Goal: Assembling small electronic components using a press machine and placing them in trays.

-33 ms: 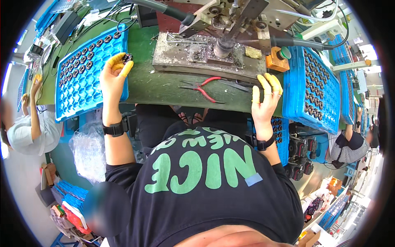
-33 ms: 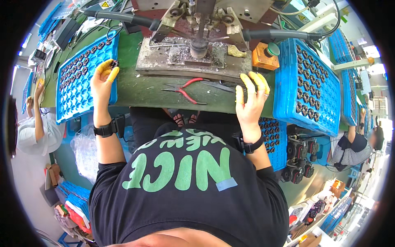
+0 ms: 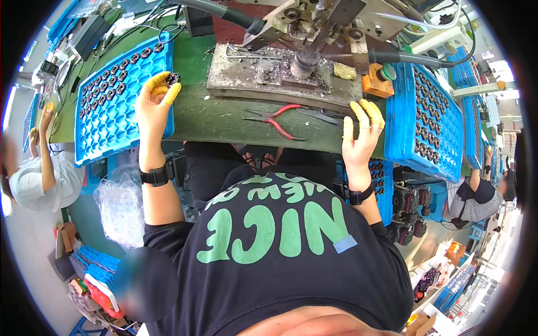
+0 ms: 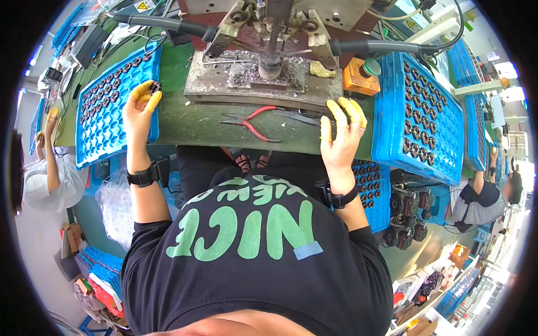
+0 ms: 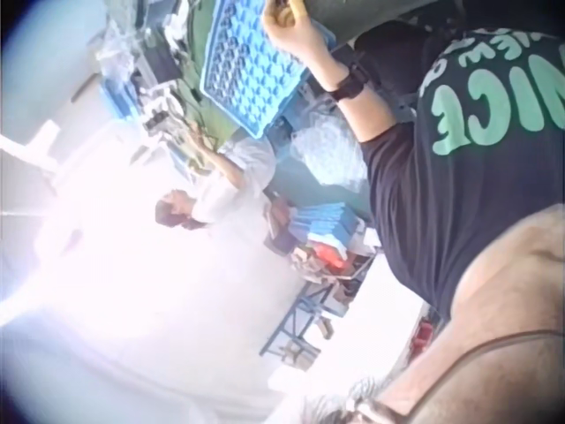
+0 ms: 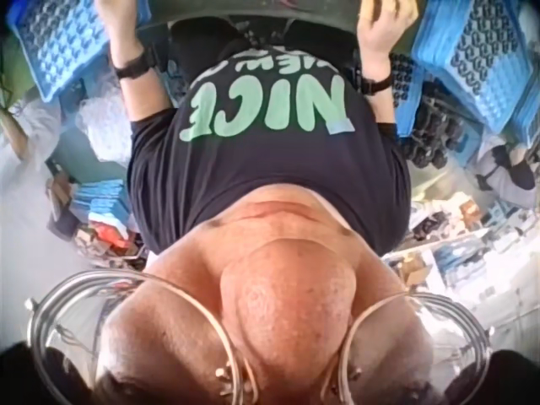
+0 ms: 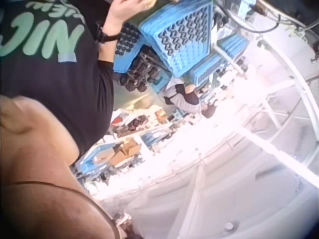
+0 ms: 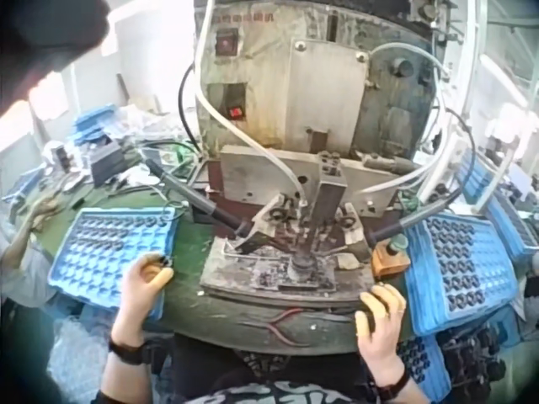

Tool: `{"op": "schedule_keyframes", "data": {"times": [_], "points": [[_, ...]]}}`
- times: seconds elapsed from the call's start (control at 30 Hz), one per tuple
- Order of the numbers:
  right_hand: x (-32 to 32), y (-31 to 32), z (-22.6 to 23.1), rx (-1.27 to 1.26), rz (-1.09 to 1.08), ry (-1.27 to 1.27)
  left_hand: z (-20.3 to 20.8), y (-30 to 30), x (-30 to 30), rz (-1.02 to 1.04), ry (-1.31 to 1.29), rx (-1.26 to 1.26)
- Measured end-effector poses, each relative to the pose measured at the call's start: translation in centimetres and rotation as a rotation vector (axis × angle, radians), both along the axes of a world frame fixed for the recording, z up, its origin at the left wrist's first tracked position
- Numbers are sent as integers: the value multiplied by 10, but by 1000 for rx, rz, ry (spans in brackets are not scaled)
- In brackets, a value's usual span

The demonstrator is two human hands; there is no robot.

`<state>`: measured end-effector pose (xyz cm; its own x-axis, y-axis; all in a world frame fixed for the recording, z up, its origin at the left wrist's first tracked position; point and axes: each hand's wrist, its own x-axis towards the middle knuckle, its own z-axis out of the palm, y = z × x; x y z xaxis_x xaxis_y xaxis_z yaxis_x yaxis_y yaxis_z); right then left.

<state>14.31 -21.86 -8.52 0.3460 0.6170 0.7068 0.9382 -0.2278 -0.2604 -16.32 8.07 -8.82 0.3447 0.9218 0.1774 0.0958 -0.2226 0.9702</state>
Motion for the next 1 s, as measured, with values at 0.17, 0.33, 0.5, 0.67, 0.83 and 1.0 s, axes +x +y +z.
{"op": "schedule_keyframes", "data": {"times": [0.17, 0.33, 0.5, 0.67, 0.83, 1.0], "points": [[0, -1, 1, -8, -10, -2, -2, -1, 1, -36, -5, 27], [0, -1, 0, 0, -9, 3, 1, -3, 2, -21, 110, 98], [-1, 0, 3, 4, -23, -2, 2, -5, 3, -10, 116, 219], [-2, 19, 23, 107, 87, 136, 11, -11, 6, -14, 200, 257], [-4, 67, 33, 196, 306, 484, 12, -13, 6, -9, 215, 294], [-15, 88, 38, 213, 405, 708, 11, -12, 8, -17, 219, 344]]}}
